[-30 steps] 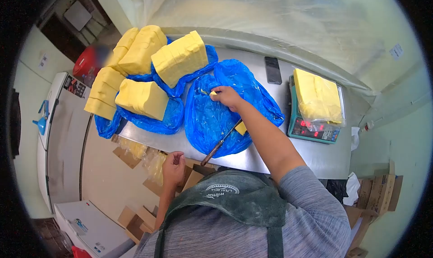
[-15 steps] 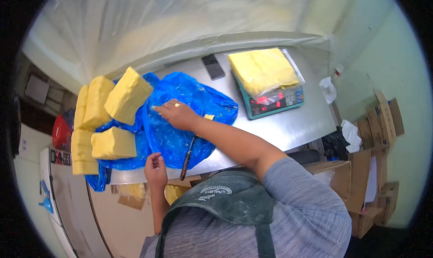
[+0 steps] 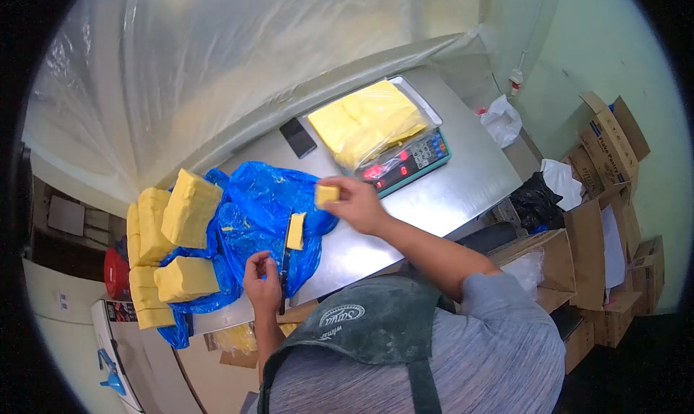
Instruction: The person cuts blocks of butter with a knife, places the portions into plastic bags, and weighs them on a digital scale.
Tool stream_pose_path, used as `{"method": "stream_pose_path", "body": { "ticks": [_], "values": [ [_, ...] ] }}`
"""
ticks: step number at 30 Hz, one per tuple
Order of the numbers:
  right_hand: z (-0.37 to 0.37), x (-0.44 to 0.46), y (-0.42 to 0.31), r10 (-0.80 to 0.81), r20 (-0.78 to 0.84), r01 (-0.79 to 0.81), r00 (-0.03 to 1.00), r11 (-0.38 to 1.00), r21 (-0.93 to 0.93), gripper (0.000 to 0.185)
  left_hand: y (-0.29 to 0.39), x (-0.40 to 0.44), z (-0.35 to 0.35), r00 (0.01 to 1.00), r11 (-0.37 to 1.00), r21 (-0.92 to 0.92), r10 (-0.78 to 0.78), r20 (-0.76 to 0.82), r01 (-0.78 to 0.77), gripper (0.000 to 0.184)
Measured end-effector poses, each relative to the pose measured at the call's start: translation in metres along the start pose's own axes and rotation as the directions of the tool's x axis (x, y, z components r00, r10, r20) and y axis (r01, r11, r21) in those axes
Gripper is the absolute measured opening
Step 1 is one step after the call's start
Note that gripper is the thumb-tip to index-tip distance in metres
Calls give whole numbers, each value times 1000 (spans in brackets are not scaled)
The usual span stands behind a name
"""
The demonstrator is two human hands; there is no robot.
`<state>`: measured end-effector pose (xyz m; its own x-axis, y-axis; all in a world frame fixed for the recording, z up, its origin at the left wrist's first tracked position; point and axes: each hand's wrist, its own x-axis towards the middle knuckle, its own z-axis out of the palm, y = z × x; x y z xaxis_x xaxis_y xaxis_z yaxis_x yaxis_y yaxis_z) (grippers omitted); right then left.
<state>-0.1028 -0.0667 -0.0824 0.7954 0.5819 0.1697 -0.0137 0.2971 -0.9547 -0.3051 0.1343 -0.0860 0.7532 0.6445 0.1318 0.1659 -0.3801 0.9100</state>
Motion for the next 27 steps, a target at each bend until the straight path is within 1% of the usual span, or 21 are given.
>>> {"method": "stream_pose_path", "body": {
  "ticks": [1, 3, 5, 6, 7, 9, 10, 11, 12, 13, 14, 15, 16, 17, 18, 19, 21, 22, 24, 25, 27],
  "values": [
    [-27, -13, -8, 56, -48, -59, 997, 996, -65, 54, 9, 9, 15, 1000, 1000, 0, 9, 3, -9, 17],
    [-80, -30, -2, -18, -177, -7, 984, 990, -142, 55, 29, 33, 51, 935, 924, 155, 334, 116, -349, 19],
    [-114, -41, -17, -14, -343, -120, 939, 923, -367, 51, 71, 53, 97, 859, 864, 113, 458, 230, -490, 27],
    [-132, -41, -10, -48, -394, -157, 918, 869, -470, 50, 83, 67, 126, 779, 780, 117, 577, 245, -615, 31],
    [-143, -40, -9, -56, -397, -151, 916, 870, -470, 50, 93, 81, 155, 682, 678, 120, 682, 263, -725, 34],
    [-161, -35, -9, -307, -239, 35, 921, 678, -734, 47, 122, 95, 208, 637, 604, 202, 715, 289, -771, 40],
    [-165, -31, -15, -396, -138, 136, 908, 590, -796, 41, 128, 107, 226, 633, 601, 202, 717, 292, -773, 40],
    [-167, -25, -18, -398, -138, 137, 907, 590, -795, 41, 130, 119, 244, 648, 561, 324, 644, 408, -762, 36],
    [-168, -18, -20, -410, -47, 191, 911, 520, -832, 38, 131, 128, 257, 665, 500, 438, 550, 506, -747, 32],
    [-169, -11, -21, -415, 45, 247, 909, 448, -859, 35, 134, 137, 263, 665, 499, 440, 550, 505, -747, 32],
    [-174, 1, -12, -448, 93, 285, 889, 384, -878, 35, 135, 148, 265, 706, 575, 415, 507, 495, -705, 28],
    [-179, 14, -7, -452, 93, 288, 887, 386, -877, 35, 137, 156, 264, 741, 646, 388, 462, 487, -658, 25],
    [-180, 27, -4, -530, 133, 337, 838, 310, -889, 35, 138, 157, 263, 734, 649, 354, 525, 430, -673, 24],
    [-181, 38, -1, -599, 174, 377, 781, 231, -897, 36, 139, 157, 262, 732, 645, 358, 524, 436, -675, 24],
    [-180, 47, 0, -549, 127, 319, 826, 269, -909, 34, 141, 157, 261, 733, 652, 356, 502, 459, -669, 25],
    [-181, 54, 0, -554, 123, 319, 823, 272, -908, 34, 143, 158, 260, 732, 658, 353, 484, 479, -666, 27],
    [-185, 69, 5, -380, 84, 174, 921, 210, -962, 33, 147, 154, 259, 726, 653, 346, 500, 473, -674, 26],
    [-185, 74, 11, -383, 88, 179, 920, 209, -961, 33, 148, 154, 259, 725, 656, 337, 508, 464, -675, 24],
    [-183, 80, 21, -546, 140, 261, 826, 150, -953, 30, 148, 156, 257, 720, 659, 325, 508, 473, -678, 24],
    [-184, 82, 22, -539, 149, 268, 829, 149, -952, 30, 146, 157, 257, 712, 662, 309, 507, 486, -682, 25],
    [-185, 84, 19, -340, 189, 270, 921, 206, -941, 30, 144, 158, 256, 715, 679, 293, 495, 495, -673, 25]
  ]
}}
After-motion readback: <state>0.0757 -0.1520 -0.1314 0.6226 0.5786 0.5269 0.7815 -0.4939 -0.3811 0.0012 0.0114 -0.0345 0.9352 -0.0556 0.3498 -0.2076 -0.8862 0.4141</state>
